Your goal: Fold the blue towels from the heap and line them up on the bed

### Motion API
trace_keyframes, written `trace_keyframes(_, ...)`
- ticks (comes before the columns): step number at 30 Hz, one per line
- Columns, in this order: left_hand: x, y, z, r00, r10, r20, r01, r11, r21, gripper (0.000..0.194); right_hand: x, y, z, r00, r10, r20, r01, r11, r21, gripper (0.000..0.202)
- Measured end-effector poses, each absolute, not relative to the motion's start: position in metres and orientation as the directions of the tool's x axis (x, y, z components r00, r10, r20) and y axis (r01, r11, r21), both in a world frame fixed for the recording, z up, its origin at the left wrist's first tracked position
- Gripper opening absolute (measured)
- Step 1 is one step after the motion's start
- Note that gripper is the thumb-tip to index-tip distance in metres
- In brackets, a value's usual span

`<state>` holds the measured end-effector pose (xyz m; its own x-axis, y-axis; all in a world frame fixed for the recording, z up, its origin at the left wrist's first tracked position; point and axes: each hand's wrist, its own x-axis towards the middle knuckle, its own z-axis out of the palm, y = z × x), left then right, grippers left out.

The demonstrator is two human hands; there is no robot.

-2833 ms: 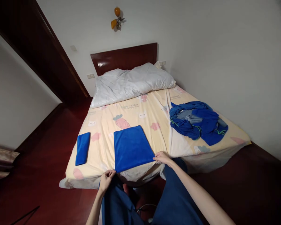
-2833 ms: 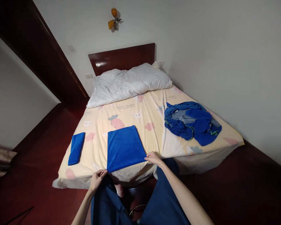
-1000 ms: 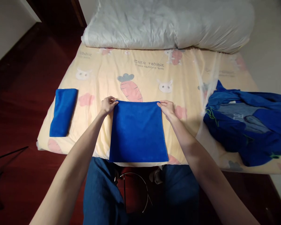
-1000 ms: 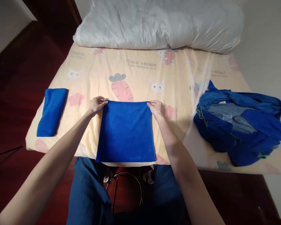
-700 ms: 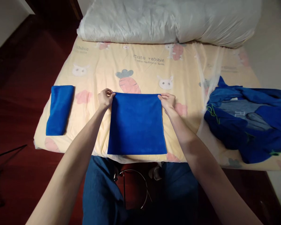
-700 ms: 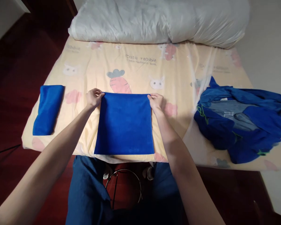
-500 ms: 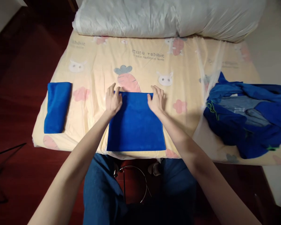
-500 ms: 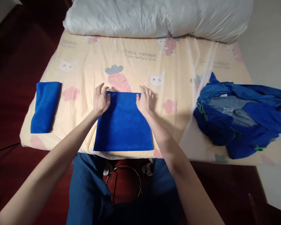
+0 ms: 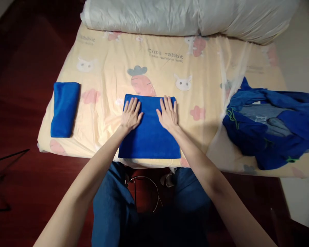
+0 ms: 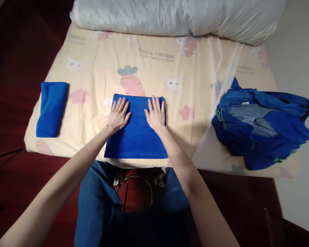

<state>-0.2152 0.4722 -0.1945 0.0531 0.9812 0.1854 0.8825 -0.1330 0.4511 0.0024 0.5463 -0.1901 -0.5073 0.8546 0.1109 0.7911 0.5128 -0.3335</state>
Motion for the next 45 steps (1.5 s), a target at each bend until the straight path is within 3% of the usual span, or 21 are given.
trace_keyframes(4,-0.203,0.385,-0.187,0.241,0.965,0.106,0.876,-0.263,0.405,0.06,0.027,0.467,-0.183,-0.658,0.751,0.064,0.678,0.627,-0.384,0.061)
trace_keyframes(9,-0.219,0.29,-0.189,0.138,0.988,0.069,0.898,-0.154,0.412,0.061,0.087,0.408,-0.191,-0.562,0.823,0.076,0.724,0.535,-0.437,0.06)
trace_keyframes(16,-0.234,0.231,-0.187,0.131,0.986,0.105,0.866,-0.165,0.472,0.056,0.138,0.358,-0.185,-0.557,0.816,0.155,0.663,0.549,-0.509,0.054)
trace_keyframes(20,-0.229,0.225,-0.184,0.069,0.987,0.144,0.869,-0.13,0.477,0.044,0.15,0.344,-0.181,-0.539,0.822,0.185,0.663,0.549,-0.509,0.048)
trace_keyframes(26,-0.218,0.242,-0.178,0.014,0.993,0.121,0.882,-0.069,0.465,0.05,0.14,0.346,-0.179,-0.465,0.854,0.232,0.696,0.515,-0.5,0.056)
trace_keyframes(31,-0.221,0.257,-0.183,-0.187,0.97,0.152,0.749,0.04,0.662,0.047,0.127,0.349,-0.194,-0.314,0.91,0.27,0.598,0.411,-0.688,0.059)
trace_keyframes(35,-0.227,0.261,-0.188,-0.243,0.962,0.122,0.643,0.065,0.763,0.037,0.125,0.357,-0.212,-0.149,0.956,0.251,0.453,0.292,-0.842,0.054)
trace_keyframes(45,-0.229,0.259,-0.193,-0.28,0.954,0.11,0.53,0.058,0.846,0.032,0.13,0.36,-0.217,-0.117,0.98,0.159,0.346,0.19,-0.919,0.047)
